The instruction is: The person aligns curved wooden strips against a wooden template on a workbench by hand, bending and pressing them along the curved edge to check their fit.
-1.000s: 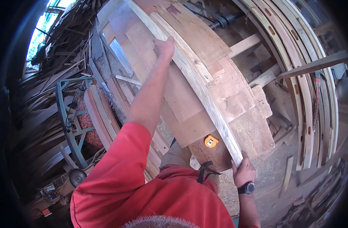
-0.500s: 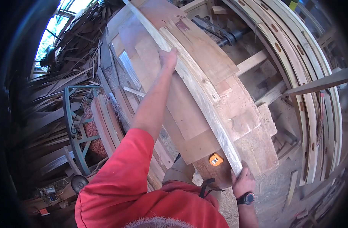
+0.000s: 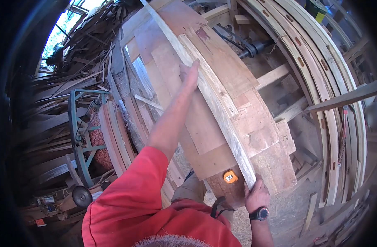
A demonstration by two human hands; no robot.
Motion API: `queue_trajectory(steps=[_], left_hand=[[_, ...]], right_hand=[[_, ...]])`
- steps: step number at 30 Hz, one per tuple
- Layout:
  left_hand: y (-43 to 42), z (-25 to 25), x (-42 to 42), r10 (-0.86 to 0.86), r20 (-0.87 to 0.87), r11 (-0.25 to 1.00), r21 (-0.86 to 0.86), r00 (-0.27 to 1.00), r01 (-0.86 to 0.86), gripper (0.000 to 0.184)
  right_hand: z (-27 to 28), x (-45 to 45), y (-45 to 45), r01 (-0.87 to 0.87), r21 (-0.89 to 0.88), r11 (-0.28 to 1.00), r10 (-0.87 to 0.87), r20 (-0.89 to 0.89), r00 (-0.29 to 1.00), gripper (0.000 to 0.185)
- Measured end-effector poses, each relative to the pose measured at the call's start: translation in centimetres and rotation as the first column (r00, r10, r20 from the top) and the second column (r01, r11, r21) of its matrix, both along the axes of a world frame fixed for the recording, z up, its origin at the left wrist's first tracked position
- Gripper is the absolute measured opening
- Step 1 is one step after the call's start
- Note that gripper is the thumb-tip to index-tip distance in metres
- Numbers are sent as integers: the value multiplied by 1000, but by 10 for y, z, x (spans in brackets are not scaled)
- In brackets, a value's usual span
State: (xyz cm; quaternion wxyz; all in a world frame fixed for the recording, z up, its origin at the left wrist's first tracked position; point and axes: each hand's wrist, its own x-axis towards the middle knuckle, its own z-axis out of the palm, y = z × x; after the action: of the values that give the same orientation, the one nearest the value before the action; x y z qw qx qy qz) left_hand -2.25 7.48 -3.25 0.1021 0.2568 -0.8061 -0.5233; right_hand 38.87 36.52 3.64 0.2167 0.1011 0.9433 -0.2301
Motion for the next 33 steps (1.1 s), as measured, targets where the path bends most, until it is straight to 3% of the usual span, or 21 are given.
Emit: queue_trajectory(steps=[4, 9, 13, 15, 19, 27, 30, 33], left_hand=[[52, -25, 84, 36, -36, 994, 102, 999, -32, 84], [100, -22, 159, -8, -38, 1000, -13, 999, 7, 79], [100, -1, 155, -87, 101, 996, 14, 991, 86, 74], [99, -3, 155, -58, 4, 998, -15, 998, 58, 68], [98, 0, 152, -61, 7, 998, -3, 998, 61, 68], [90, 1, 140, -64, 74, 998, 25, 995, 62, 87], [86, -2, 132, -40, 40, 999, -9, 998, 40, 84], [81, 4, 127, -57, 58, 998, 8, 997, 57, 80]], right_hand=[[-8, 5, 2, -13, -27, 1000, 10, -113, 994, 52], [-6, 3, 1, -29, -2, 1000, 29, -82, 996, 51], [-5, 0, 2, -36, 11, 999, 37, -72, 997, 50], [-7, -1, 1, -37, 11, 999, 37, -73, 997, 50], [-5, -4, -1, -40, 17, 999, 41, -61, 997, 50], [-8, -15, -6, -46, 6, 999, 46, -62, 997, 46], [-12, -20, -10, -58, 15, 998, 59, -78, 995, 45], [-17, -24, -14, -59, 0, 998, 58, -204, 977, 45]])
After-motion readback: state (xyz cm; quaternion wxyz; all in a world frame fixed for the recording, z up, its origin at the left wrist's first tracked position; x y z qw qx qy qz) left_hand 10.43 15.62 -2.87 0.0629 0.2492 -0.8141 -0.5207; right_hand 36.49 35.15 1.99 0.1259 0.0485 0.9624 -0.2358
